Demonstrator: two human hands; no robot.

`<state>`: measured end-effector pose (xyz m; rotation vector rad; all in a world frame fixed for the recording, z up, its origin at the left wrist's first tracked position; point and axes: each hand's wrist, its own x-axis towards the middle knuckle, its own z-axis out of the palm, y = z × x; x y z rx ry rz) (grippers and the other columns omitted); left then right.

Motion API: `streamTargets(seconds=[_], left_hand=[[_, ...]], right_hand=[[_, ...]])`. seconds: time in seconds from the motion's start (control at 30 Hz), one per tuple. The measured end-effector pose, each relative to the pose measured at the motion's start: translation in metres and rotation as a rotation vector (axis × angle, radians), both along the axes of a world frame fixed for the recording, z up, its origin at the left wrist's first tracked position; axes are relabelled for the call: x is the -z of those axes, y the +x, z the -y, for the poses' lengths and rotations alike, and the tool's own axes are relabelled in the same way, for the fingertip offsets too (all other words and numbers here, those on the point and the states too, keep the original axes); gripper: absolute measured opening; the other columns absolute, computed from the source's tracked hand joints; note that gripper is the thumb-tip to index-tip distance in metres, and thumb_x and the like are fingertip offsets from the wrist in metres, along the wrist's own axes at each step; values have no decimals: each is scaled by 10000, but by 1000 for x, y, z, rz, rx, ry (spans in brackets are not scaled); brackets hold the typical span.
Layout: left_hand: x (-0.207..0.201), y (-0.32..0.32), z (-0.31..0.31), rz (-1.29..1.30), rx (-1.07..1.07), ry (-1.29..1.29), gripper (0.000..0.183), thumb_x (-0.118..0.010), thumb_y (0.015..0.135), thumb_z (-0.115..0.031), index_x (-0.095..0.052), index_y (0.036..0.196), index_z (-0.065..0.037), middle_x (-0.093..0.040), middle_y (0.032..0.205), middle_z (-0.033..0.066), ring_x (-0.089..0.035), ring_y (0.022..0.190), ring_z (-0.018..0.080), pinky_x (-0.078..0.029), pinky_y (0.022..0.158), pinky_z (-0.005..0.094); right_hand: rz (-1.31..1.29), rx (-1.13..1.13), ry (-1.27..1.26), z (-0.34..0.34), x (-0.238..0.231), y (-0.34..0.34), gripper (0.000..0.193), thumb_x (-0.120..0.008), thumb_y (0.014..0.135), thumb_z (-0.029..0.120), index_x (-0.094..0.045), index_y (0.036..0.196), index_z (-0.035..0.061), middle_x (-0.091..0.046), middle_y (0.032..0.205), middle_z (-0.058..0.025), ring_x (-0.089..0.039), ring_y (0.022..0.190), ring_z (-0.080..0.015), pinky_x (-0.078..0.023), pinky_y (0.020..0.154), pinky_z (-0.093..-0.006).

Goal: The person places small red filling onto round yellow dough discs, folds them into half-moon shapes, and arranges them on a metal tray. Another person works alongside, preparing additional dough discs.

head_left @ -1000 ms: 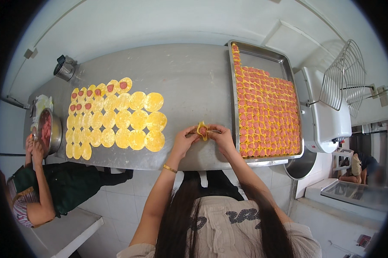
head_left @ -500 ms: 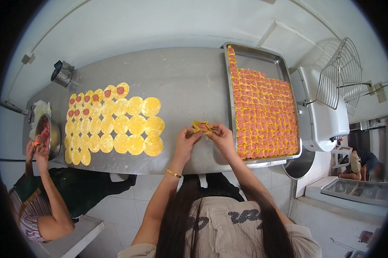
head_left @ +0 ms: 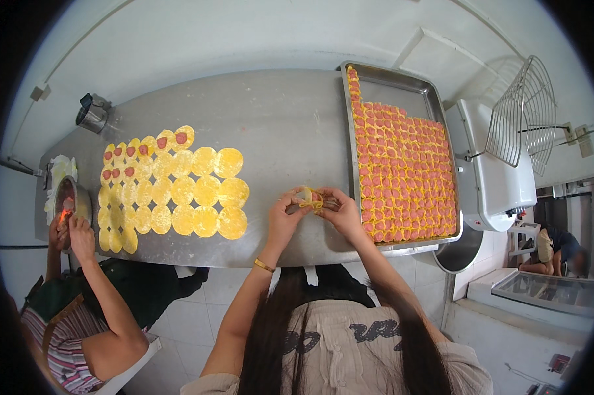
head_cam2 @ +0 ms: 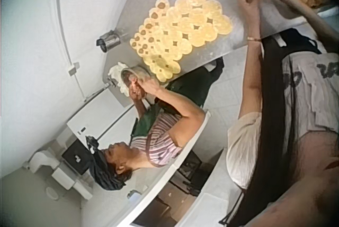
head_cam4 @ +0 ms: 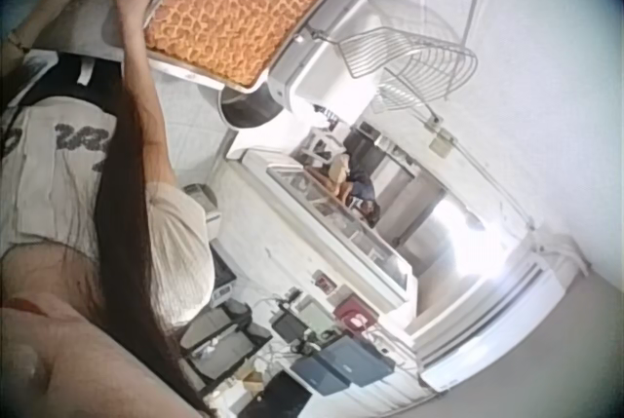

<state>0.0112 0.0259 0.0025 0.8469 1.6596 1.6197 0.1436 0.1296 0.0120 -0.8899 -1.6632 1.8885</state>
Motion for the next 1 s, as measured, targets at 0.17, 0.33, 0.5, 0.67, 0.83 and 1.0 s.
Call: streamTargets(seconds=[0.17, 0.33, 0.5, 0.67, 0.83, 1.0], left_hand=[[3, 6, 8, -73, 104, 19, 160, -718, 755, 17, -601, 864, 3, -640, 1089, 98, -597, 1005, 159, -490, 895, 301], [14, 13, 7, -98, 90, -175, 291, -744, 727, 0, -588, 973, 4, -668, 998, 98, -650, 875, 166, -537, 778, 288], [25, 16, 6, -201, 78, -212, 361, -753, 722, -17, -611, 1054, -5, -683, 915, 98, -671, 813, 174, -546, 724, 292], [28, 14, 3, -242, 98, -230, 334, -765, 712, -65, -638, 1019, -26, -686, 835, 114, -682, 766, 213, -539, 690, 304], [18, 15, -3, -358, 128, -256, 274, -772, 708, -122, -631, 929, -41, -674, 798, 105, -655, 711, 238, -510, 649, 339], [13, 17, -7, -451, 176, -367, 304, -799, 677, -144, -608, 884, -31, -669, 780, 100, -643, 689, 242, -497, 629, 355]], right_hand=[[236, -30, 326, -8, 10, 6, 357, -690, 705, -48, -624, 1052, 1, -673, 987, -123, -678, 862, -202, -540, 757, -310], [307, -129, 585, -11, 19, 8, 360, -646, 669, -56, -635, 1020, 23, -649, 943, -139, -646, 830, -308, -517, 733, -368], [329, -194, 636, -4, 17, 20, 421, -619, 669, -52, -594, 1081, 33, -586, 990, -148, -583, 936, -363, -492, 787, -405], [312, -146, 699, 3, 14, 18, 353, -604, 661, -49, -599, 1005, 32, -579, 969, -150, -580, 914, -365, -485, 762, -415], [339, -160, 628, -4, 13, 10, 252, -595, 678, -49, -616, 920, 20, -597, 920, -154, -588, 860, -370, -481, 740, -423], [296, -195, 682, -9, 11, 7, 220, -571, 699, -46, -621, 904, 18, -600, 929, -155, -583, 856, -381, -479, 743, -436]])
